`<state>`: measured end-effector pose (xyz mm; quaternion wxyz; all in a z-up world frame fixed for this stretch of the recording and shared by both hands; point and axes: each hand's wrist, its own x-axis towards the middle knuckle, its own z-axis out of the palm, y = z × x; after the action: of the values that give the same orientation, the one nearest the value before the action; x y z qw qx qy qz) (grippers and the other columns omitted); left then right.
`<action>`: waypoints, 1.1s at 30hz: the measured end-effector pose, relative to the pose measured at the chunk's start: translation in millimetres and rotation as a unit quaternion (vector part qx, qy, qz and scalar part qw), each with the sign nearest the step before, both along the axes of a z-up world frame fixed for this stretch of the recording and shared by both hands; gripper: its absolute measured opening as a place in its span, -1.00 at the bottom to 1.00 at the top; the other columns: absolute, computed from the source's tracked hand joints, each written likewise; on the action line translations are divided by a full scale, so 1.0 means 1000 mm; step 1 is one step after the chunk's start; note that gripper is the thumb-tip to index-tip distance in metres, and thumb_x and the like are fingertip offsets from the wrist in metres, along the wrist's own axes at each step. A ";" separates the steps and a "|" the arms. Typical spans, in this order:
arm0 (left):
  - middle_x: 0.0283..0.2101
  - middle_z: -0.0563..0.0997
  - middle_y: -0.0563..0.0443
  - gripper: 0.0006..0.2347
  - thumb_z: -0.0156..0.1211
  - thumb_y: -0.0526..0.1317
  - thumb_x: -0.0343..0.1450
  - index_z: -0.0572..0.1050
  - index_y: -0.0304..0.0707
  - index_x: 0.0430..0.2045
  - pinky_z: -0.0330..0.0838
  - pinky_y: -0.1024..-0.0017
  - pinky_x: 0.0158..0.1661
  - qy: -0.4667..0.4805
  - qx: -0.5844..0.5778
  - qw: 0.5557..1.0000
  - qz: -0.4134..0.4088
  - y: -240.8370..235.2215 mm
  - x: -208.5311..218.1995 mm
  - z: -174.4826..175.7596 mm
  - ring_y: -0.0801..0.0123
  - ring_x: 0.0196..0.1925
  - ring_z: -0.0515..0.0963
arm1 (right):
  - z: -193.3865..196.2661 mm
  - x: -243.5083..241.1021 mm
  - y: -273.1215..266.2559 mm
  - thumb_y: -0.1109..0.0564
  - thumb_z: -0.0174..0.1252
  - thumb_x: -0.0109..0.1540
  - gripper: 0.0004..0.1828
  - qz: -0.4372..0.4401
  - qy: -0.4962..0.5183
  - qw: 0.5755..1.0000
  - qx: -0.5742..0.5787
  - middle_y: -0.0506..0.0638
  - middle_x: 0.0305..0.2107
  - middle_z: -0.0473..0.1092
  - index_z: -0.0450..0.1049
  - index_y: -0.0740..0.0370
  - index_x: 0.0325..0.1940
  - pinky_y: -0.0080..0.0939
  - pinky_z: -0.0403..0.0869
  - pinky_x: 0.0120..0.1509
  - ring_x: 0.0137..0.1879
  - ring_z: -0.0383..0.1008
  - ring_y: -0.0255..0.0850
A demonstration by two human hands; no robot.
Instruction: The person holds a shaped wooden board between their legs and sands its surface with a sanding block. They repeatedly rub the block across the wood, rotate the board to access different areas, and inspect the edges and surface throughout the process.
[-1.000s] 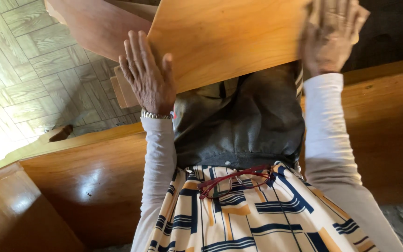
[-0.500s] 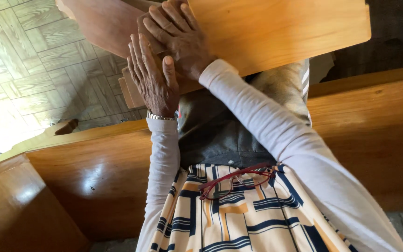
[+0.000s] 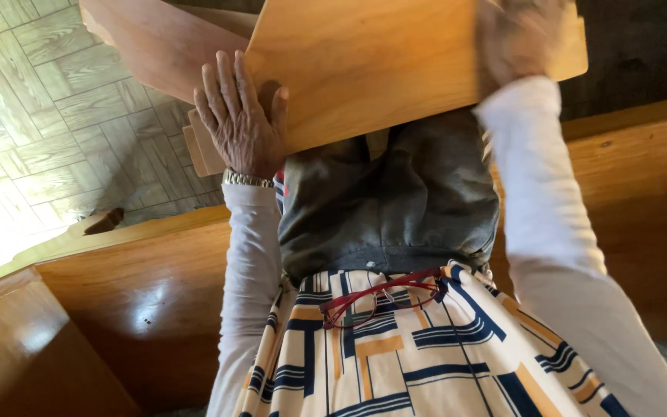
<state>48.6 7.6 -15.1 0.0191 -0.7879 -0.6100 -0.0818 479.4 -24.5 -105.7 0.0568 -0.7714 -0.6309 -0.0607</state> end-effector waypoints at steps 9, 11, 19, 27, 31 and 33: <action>0.53 0.20 -0.07 -0.27 -0.29 0.42 0.56 0.00 -0.14 0.47 -0.11 -0.10 0.44 0.052 -0.038 0.998 0.015 0.078 0.042 -0.078 0.00 0.55 0.19 | 0.081 -0.015 -0.097 -0.31 -0.32 0.52 -0.30 -0.114 0.147 0.982 0.022 0.18 0.49 0.12 0.17 0.11 0.61 0.33 -0.24 0.52 0.58 -0.04 0.23; 0.47 0.25 -0.12 -0.30 -0.16 0.38 0.60 0.06 -0.22 0.43 0.16 -0.18 0.38 0.021 -0.004 0.999 -0.026 0.094 0.056 -0.085 -0.08 0.49 0.26 | 0.089 -0.026 -0.110 -0.37 -0.50 0.51 -0.20 -0.071 0.119 0.990 -0.015 0.11 0.52 0.06 0.14 0.11 0.65 0.31 -0.21 0.54 0.59 -0.05 0.20; -0.03 0.59 -0.25 -0.60 -0.02 0.12 0.55 0.46 -0.24 -0.01 0.33 -0.17 -0.08 -0.049 0.008 0.990 -0.135 0.147 0.098 -0.074 -0.22 -0.01 0.53 | 0.114 -0.036 -0.113 -0.11 -0.08 0.52 -0.39 0.031 0.136 0.990 0.004 0.19 0.48 0.17 0.24 0.20 0.61 0.44 -0.12 0.53 0.56 0.04 0.25; -0.23 0.68 -0.24 -0.70 0.07 0.03 0.49 0.55 -0.23 -0.21 0.43 -0.16 -0.29 -0.081 -0.040 0.979 -0.183 0.161 0.103 -0.070 -0.24 -0.19 0.58 | 0.065 0.035 -0.048 -0.20 -0.36 0.52 -0.36 -0.100 0.230 0.968 -0.002 0.40 0.38 0.19 0.25 0.22 0.51 0.44 -0.04 0.45 0.48 0.09 0.35; -0.22 0.64 -0.30 -0.58 -0.10 0.20 0.56 0.49 -0.19 -0.23 0.40 -0.20 -0.37 -0.121 -0.129 0.974 -0.142 0.164 0.082 -0.054 -0.30 -0.20 0.59 | 0.033 0.076 -0.055 -0.32 -0.09 0.51 -0.47 -0.150 0.436 0.876 0.142 0.02 -0.22 0.52 0.49 0.17 -0.01 -0.13 0.42 -0.02 -0.16 0.44 -0.13; -0.27 0.59 -0.33 -0.47 -0.16 0.30 0.55 0.46 -0.20 -0.38 0.39 -0.17 -0.38 -0.114 -0.180 0.973 -0.088 0.166 0.068 -0.050 -0.26 -0.24 0.60 | 0.047 0.070 -0.060 -0.38 -0.01 0.43 -0.49 -0.182 0.517 0.819 0.171 -0.10 -0.23 0.42 0.47 0.10 -0.04 -0.20 0.32 0.09 -0.12 0.22 -0.28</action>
<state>117.1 173.4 -65.5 -0.2000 -0.8144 -0.5413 -0.0612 549.6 -85.0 -58.7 0.4934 -0.7680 -0.3365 0.2310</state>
